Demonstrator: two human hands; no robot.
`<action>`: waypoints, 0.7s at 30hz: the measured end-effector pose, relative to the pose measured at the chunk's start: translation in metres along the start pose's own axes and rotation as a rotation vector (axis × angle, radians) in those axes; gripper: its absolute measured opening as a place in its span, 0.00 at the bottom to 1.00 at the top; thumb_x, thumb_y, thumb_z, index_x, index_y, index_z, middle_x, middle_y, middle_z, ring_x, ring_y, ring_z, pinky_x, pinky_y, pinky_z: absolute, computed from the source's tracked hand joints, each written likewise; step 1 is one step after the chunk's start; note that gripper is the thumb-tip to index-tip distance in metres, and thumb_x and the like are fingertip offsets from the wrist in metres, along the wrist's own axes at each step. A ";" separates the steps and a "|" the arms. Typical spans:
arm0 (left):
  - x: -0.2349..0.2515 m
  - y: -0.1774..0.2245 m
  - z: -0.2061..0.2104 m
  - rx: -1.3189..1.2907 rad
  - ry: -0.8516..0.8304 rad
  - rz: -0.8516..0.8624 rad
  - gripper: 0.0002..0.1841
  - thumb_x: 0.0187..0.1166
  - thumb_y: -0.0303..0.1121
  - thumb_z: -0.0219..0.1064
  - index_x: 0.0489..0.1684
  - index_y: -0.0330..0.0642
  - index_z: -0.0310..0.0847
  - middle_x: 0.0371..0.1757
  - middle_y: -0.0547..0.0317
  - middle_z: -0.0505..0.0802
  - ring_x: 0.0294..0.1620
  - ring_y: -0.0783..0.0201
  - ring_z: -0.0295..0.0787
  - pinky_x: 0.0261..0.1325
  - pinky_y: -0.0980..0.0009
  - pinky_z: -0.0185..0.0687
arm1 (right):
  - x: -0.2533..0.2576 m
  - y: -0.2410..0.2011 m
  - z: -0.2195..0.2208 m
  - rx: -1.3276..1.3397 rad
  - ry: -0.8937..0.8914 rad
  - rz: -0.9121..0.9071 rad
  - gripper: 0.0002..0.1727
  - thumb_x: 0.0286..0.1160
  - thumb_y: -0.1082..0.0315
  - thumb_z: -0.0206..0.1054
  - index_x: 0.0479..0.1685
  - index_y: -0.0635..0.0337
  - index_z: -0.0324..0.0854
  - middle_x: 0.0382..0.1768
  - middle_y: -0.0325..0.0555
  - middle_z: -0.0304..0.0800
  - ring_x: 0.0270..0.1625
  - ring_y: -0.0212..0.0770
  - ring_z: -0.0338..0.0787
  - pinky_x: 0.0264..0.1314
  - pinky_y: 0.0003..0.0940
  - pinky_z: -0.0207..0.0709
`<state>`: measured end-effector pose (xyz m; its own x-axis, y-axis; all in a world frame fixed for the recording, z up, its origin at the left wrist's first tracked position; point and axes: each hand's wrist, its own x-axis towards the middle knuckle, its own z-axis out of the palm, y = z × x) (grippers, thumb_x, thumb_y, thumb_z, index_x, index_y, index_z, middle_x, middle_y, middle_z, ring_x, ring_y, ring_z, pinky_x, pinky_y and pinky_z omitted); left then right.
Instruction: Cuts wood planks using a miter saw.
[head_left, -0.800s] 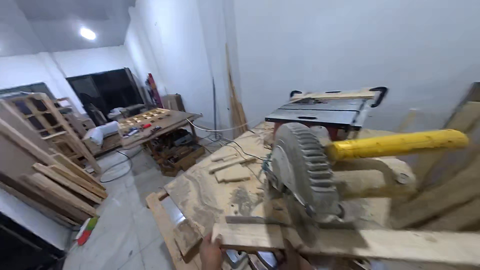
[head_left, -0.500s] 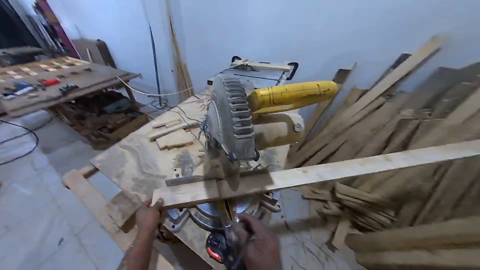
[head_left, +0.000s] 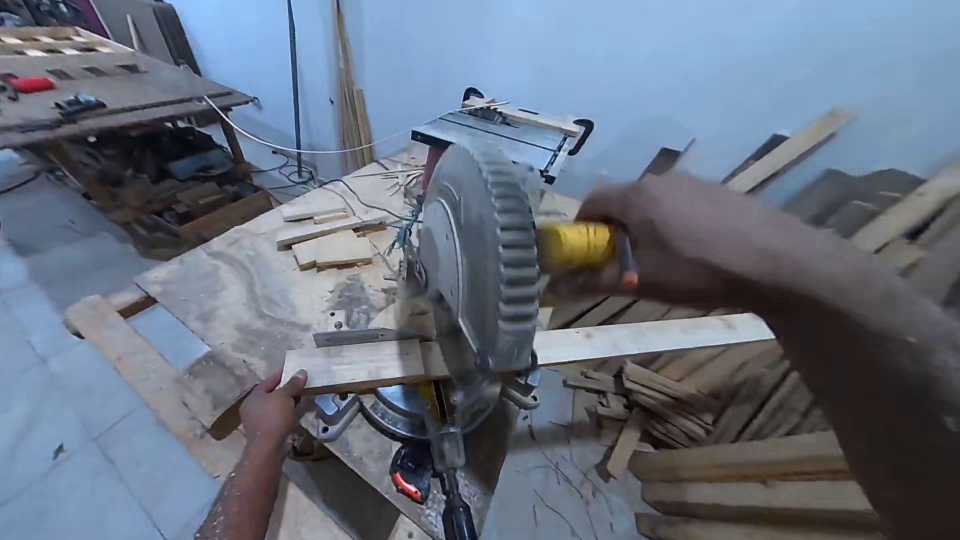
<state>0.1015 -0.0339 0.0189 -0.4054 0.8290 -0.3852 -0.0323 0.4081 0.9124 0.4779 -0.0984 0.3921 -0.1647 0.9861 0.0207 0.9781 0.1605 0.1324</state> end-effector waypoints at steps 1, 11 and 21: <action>-0.001 0.002 0.000 0.014 0.003 0.001 0.24 0.76 0.41 0.78 0.69 0.43 0.85 0.45 0.48 0.93 0.32 0.57 0.87 0.38 0.57 0.85 | -0.007 -0.006 0.009 0.006 -0.081 -0.004 0.27 0.51 0.32 0.82 0.40 0.39 0.85 0.25 0.31 0.85 0.27 0.35 0.86 0.27 0.46 0.82; -0.001 -0.001 0.002 0.033 0.033 0.021 0.23 0.73 0.41 0.81 0.65 0.45 0.88 0.52 0.47 0.95 0.51 0.50 0.92 0.57 0.45 0.86 | -0.061 -0.020 0.111 -0.091 0.308 -0.118 0.19 0.43 0.43 0.78 0.34 0.37 0.83 0.20 0.26 0.81 0.23 0.35 0.86 0.18 0.45 0.78; -0.015 0.008 0.014 0.050 0.016 0.005 0.22 0.73 0.39 0.81 0.64 0.46 0.89 0.54 0.48 0.95 0.54 0.49 0.92 0.60 0.44 0.85 | -0.070 -0.020 0.132 -0.134 0.355 -0.121 0.19 0.43 0.41 0.73 0.26 0.42 0.80 0.18 0.30 0.77 0.20 0.38 0.84 0.15 0.43 0.75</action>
<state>0.1196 -0.0375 0.0298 -0.4203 0.8250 -0.3778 0.0151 0.4226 0.9062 0.4866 -0.1647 0.2575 -0.3344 0.8809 0.3350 0.9275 0.2447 0.2825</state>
